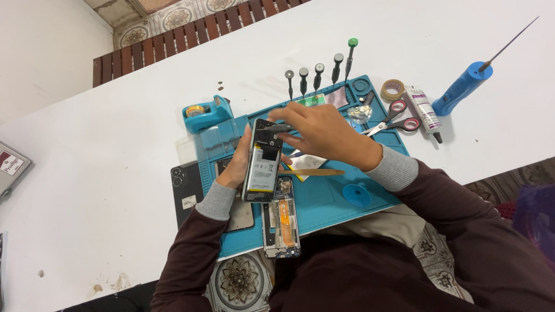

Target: The person disassembles a smartphone, removes the battery and internal components, and then works on the screen assembly using a screwdriver and a prying tool. They remove screws, pry open the frame, and separate the screen from the chassis.

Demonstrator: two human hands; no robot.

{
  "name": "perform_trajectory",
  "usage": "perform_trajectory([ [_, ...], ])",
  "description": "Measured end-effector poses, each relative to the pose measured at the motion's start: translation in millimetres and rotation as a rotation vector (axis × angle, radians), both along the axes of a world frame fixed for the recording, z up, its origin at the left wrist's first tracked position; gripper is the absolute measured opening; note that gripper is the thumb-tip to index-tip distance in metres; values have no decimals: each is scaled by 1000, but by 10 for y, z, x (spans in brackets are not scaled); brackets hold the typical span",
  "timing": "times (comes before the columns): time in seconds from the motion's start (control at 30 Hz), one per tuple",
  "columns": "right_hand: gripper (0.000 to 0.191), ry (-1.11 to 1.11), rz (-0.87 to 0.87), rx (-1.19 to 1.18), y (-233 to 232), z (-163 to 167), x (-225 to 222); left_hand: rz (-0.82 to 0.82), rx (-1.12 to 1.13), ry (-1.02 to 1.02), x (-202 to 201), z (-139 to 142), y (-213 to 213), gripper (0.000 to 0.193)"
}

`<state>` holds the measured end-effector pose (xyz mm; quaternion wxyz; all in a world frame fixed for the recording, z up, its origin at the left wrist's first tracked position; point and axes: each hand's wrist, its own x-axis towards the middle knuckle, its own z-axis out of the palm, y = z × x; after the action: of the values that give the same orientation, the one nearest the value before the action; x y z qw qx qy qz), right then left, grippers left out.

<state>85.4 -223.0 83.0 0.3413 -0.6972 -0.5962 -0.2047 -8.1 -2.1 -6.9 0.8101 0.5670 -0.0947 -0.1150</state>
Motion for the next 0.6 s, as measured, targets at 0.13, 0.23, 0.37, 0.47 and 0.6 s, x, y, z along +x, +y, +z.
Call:
perform_trajectory([
  [0.13,24,-9,-19,-97,33,-40,1,29,35,1,-32,34,-11,88],
  [0.23,27,-14,-67,-82,26,-66,3,20,26,-3,-57,63,-13,86],
  [0.37,29,-33,-17,-14,19,-79,19,-26,10,-24,-22,65,7,89],
  [0.47,25,-32,1,-17,50,-115,0,-4,8,-3,-9,66,-4,91],
  [0.6,27,20,-163,-215,94,-170,-9,25,11,-7,-33,133,4,94],
])
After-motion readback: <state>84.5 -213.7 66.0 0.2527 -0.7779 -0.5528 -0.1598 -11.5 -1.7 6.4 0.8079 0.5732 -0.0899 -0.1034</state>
